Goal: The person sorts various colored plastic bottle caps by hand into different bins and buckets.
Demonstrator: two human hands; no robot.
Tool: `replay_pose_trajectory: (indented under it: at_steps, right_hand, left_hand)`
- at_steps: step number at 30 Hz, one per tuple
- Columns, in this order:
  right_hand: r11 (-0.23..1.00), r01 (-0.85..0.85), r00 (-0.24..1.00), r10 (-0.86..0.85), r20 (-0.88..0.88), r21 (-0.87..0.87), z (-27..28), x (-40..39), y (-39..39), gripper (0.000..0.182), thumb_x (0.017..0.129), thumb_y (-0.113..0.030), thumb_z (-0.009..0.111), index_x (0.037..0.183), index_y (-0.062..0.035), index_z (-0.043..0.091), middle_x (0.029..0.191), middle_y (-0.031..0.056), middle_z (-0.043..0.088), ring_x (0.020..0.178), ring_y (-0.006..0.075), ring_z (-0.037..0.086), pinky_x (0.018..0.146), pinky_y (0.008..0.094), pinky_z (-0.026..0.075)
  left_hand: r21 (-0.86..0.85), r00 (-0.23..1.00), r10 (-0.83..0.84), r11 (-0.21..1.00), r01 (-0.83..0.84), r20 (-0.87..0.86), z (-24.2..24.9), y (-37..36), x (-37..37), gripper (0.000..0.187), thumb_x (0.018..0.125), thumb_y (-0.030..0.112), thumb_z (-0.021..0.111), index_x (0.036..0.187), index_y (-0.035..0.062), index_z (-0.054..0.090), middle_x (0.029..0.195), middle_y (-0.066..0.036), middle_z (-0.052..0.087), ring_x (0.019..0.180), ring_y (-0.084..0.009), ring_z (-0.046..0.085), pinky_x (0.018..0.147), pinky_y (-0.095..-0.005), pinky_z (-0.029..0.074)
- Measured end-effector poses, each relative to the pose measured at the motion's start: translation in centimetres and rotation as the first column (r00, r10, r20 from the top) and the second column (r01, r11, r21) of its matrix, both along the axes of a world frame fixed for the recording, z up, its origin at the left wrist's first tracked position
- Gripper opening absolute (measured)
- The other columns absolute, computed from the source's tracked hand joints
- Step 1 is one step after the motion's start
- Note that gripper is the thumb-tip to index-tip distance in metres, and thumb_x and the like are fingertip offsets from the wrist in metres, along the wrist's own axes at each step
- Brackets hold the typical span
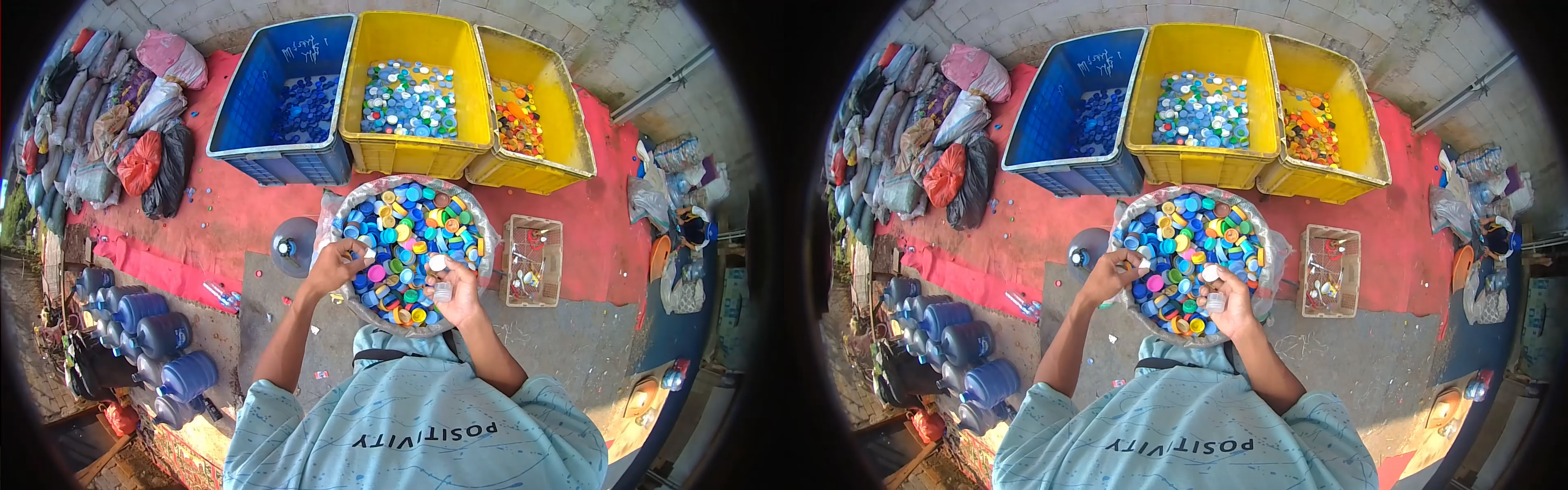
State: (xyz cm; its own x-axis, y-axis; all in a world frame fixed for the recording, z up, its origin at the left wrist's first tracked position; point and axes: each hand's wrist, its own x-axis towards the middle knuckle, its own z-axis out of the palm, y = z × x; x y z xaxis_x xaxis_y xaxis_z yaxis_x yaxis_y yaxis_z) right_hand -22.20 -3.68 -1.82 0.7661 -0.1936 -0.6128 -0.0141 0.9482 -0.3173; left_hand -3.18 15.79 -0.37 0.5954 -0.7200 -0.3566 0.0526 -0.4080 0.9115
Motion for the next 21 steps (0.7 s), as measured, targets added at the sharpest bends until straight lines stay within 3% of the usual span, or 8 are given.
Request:
replay_pose_trajectory:
  at_steps: [2, 4, 8, 12, 18, 19, 20, 21]
  right_hand:
    - [0.998, -0.002, 1.000, 0.001, 0.018, 0.059, 0.1, 0.3, 0.0, 0.032, 0.089, -0.031, 0.060, 0.111, -0.0077, 0.059, 0.093, 0.0077, 0.062, 0.078, 0.0187, 0.059, 0.066, 0.0378, 0.050]
    - [0.996, -0.013, 0.997, 0.006, 0.077, 0.084, 0.2, 0.4, 0.0, 0.032, 0.088, -0.028, 0.056, 0.113, -0.0066, 0.058, 0.102, 0.0110, 0.063, 0.091, 0.0243, 0.062, 0.077, 0.0421, 0.052]
    - [0.993, 0.042, 0.990, -0.057, 0.132, 0.112, 0.7, 1.0, 0.8, 0.038, 0.084, -0.023, 0.054, 0.117, -0.0030, 0.056, 0.109, 0.0170, 0.063, 0.101, 0.0315, 0.062, 0.090, 0.0482, 0.050]
    - [0.991, 0.064, 0.987, -0.080, 0.139, 0.119, 0.5, 1.3, 0.7, 0.042, 0.081, -0.017, 0.053, 0.119, 0.0013, 0.054, 0.114, 0.0209, 0.061, 0.106, 0.0353, 0.060, 0.098, 0.0510, 0.046]
    - [0.986, 0.165, 0.986, -0.165, -0.003, -0.009, 1.2, 3.9, -1.6, 0.044, 0.075, -0.007, 0.052, 0.117, 0.0062, 0.052, 0.108, 0.0216, 0.059, 0.113, 0.0376, 0.055, 0.105, 0.0503, 0.043]
    - [0.978, 0.205, 0.972, -0.207, 0.107, 0.031, 1.6, 5.3, -3.1, 0.042, 0.073, -0.006, 0.051, 0.113, 0.0087, 0.052, 0.109, 0.0219, 0.058, 0.113, 0.0369, 0.055, 0.106, 0.0505, 0.042]
    - [0.968, 0.238, 0.945, -0.249, 0.214, 0.076, 2.1, 6.9, -5.1, 0.041, 0.072, -0.005, 0.051, 0.110, 0.0112, 0.052, 0.110, 0.0222, 0.057, 0.112, 0.0362, 0.055, 0.107, 0.0508, 0.041]
    - [0.974, 0.222, 0.899, -0.225, 0.376, 0.049, 2.6, 8.6, -7.3, 0.042, 0.071, -0.005, 0.050, 0.108, 0.0141, 0.051, 0.111, 0.0217, 0.058, 0.110, 0.0353, 0.055, 0.109, 0.0529, 0.037]
  left_hand:
    - [-0.213, 0.927, 0.139, 0.951, -0.223, -0.349, -1.2, 0.1, -0.6, 0.012, 0.087, 0.016, 0.066, 0.090, 0.0065, 0.059, 0.100, -0.011, 0.066, 0.056, -0.0156, 0.058, 0.056, -0.0278, 0.047]
    - [-0.246, 0.681, 0.226, 0.816, -0.523, -0.696, -0.9, -0.8, -1.8, 0.010, 0.088, 0.016, 0.061, 0.094, 0.0094, 0.056, 0.097, -0.010, 0.066, 0.056, -0.0147, 0.056, 0.054, -0.0284, 0.046]
    - [0.045, 0.229, 0.351, 0.624, -0.780, -0.908, -1.0, -3.2, -4.6, 0.015, 0.090, 0.023, 0.053, 0.101, 0.0129, 0.053, 0.091, -0.006, 0.065, 0.063, -0.0144, 0.056, 0.056, -0.0324, 0.047]
    - [0.092, 0.222, 0.417, 0.613, -0.784, -0.881, -0.5, -5.5, -6.3, 0.020, 0.094, 0.026, 0.046, 0.108, 0.0119, 0.051, 0.091, -0.003, 0.058, 0.068, -0.0151, 0.054, 0.061, -0.0352, 0.048]
    - [0.030, 0.124, 0.184, 0.664, -0.747, -0.975, -0.2, -9.3, -3.4, 0.028, 0.097, 0.031, 0.041, 0.108, 0.0069, 0.050, 0.097, -0.008, 0.056, 0.083, -0.0214, 0.055, 0.075, -0.0412, 0.051]
    - [0.094, 0.067, 0.221, 0.645, -0.759, -0.973, -0.4, -10.8, -1.7, 0.038, 0.098, 0.036, 0.038, 0.114, 0.0032, 0.048, 0.099, -0.011, 0.055, 0.086, -0.0238, 0.054, 0.083, -0.0465, 0.051]
    - [-0.068, 0.167, 0.097, 0.634, -0.770, -0.981, 0.0, -12.5, -0.1, 0.048, 0.098, 0.039, 0.036, 0.126, -0.0002, 0.044, 0.114, -0.016, 0.055, 0.101, -0.0286, 0.055, 0.095, -0.0529, 0.047]
    - [-0.275, 0.378, 0.044, 0.611, -0.743, -0.925, 3.9, -14.3, 0.9, 0.058, 0.098, 0.043, 0.035, 0.134, -0.0031, 0.039, 0.133, -0.021, 0.047, 0.121, -0.0343, 0.048, 0.106, -0.0554, 0.038]
